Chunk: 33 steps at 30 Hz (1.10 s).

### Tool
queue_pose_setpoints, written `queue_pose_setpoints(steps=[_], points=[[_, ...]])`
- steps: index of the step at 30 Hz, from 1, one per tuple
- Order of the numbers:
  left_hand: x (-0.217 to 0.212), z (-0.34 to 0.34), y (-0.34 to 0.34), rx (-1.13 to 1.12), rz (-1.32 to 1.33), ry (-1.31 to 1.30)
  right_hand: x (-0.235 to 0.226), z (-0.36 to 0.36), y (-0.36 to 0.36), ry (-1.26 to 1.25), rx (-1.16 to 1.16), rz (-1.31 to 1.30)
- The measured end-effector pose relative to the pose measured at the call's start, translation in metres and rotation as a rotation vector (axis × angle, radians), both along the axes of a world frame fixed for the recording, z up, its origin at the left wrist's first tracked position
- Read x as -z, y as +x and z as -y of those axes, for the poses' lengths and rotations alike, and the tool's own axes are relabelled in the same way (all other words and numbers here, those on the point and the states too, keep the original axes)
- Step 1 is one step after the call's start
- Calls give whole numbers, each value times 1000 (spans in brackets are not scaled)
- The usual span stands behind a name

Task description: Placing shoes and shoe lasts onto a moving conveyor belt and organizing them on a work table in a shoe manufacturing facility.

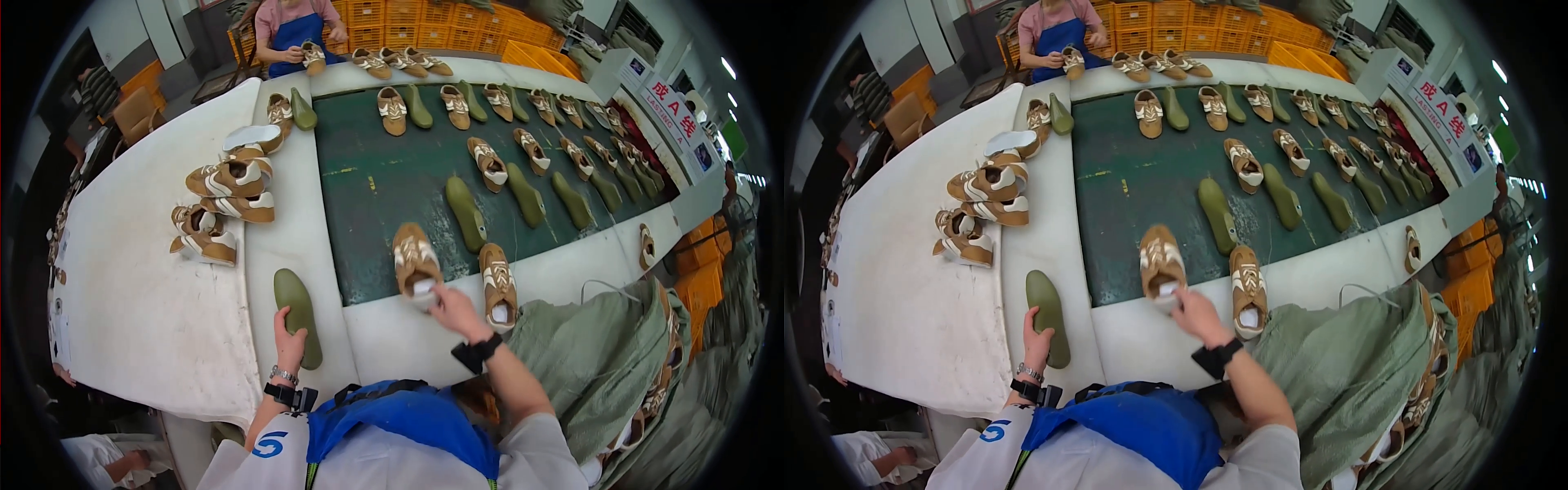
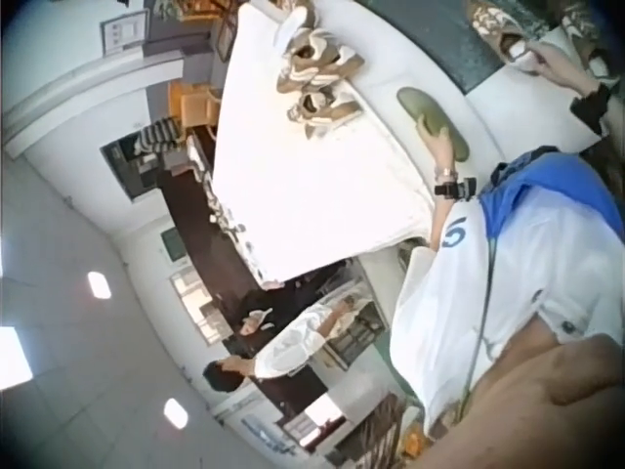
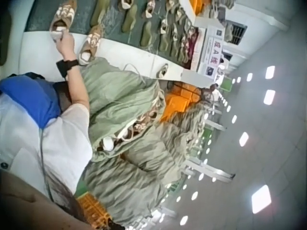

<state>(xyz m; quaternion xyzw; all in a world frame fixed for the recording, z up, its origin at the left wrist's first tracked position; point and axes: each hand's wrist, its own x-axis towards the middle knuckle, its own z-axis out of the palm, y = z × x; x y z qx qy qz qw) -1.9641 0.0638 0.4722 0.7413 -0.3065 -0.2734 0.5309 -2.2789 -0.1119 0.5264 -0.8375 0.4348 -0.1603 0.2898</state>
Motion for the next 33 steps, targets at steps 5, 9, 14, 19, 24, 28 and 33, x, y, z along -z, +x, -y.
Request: queue_pose_setpoints(steps=[5,9,14,19,24,28,33], points=[[-6,-2,-6,-16,12,20,14,159,47,-134,108,-58],[-5,3,-6,-6,30,42,41,257,50,-74,254,-105],[-1,-6,-4,-58,43,71,13,263,34,-152,331,-653],[-12,0,-6,-45,5,58,35,254,-17,-26,256,-618],[-5,-1,-3,-41,-27,0,18,211,-7,-146,274,-646],[-8,5,-7,-143,-259,-18,-14,141,43,-164,-10,-193],[-28,50,-26,-198,-532,-99,22,-27,114,407,-433,243]])
